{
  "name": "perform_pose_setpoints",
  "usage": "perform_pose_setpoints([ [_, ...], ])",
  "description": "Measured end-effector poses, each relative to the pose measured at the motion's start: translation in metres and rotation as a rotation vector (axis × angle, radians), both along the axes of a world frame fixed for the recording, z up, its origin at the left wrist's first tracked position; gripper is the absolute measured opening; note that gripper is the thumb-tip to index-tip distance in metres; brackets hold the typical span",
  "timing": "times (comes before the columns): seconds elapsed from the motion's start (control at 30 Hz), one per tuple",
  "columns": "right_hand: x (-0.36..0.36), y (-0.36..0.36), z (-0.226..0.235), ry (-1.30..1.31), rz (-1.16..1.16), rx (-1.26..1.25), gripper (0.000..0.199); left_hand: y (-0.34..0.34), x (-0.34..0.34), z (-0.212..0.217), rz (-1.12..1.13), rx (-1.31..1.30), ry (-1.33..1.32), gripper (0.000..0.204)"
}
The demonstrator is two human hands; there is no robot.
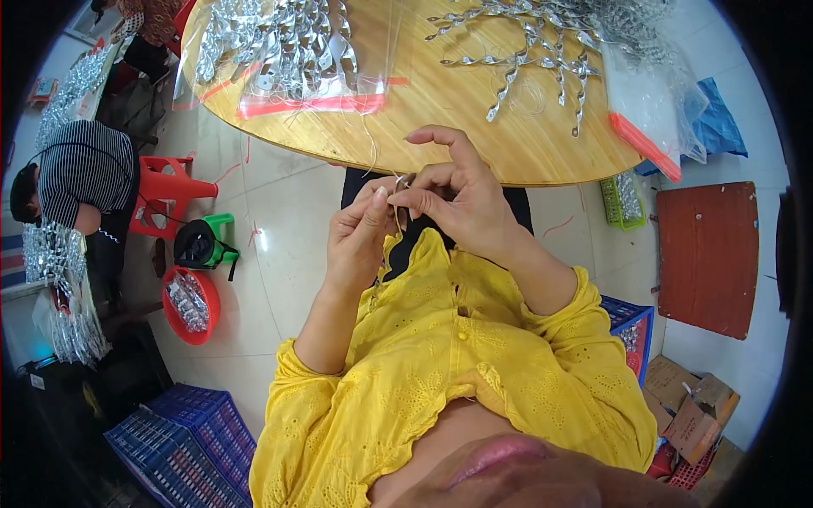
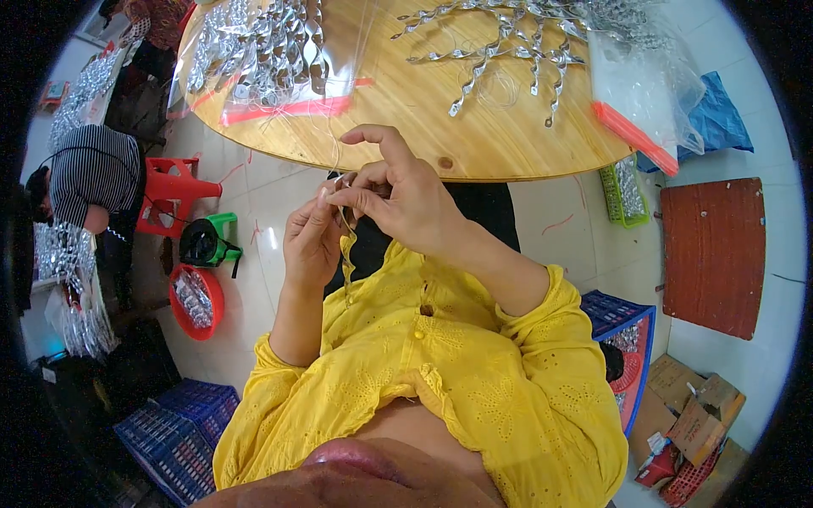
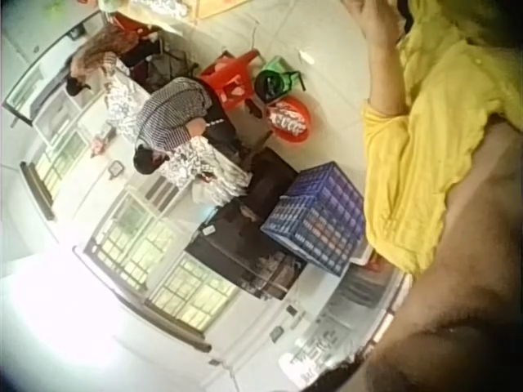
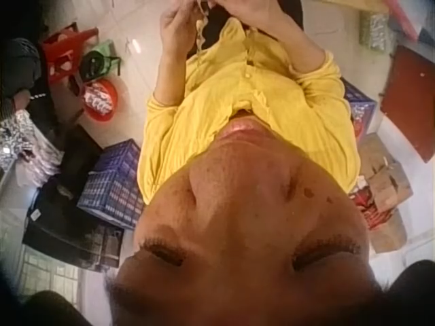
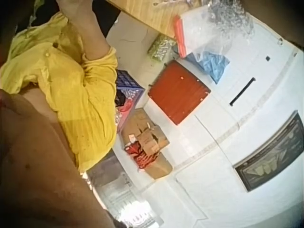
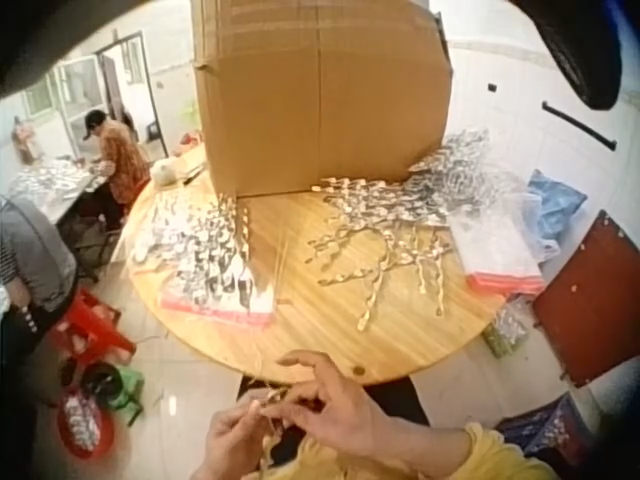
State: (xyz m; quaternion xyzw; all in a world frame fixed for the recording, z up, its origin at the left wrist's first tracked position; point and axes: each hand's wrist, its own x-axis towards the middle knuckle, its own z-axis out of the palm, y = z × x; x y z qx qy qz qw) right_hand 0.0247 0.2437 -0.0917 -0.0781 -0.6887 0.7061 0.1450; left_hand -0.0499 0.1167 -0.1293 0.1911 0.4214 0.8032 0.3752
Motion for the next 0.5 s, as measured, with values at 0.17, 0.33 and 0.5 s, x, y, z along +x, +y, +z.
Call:
perform_pose_setpoints([
  [0.17, -0.001, 0.001, 0.003, -0.005, 0.071, -0.029, 0.053, 0.002, -0.002, 0.018, -0.056, -0.068, -0.321, 0.025],
  [0.33, -0.001, 0.007, 0.006, -0.008, 0.056, -0.020, 0.053, 0.004, -0.004, 0.013, 0.053, -0.078, -0.229, 0.023],
  [0.5, 0.021, 0.060, 0.010, -0.232, -0.018, 0.368, 0.019, 0.007, -0.028, -0.007, 0.260, -0.066, 0.034, 0.015],
])
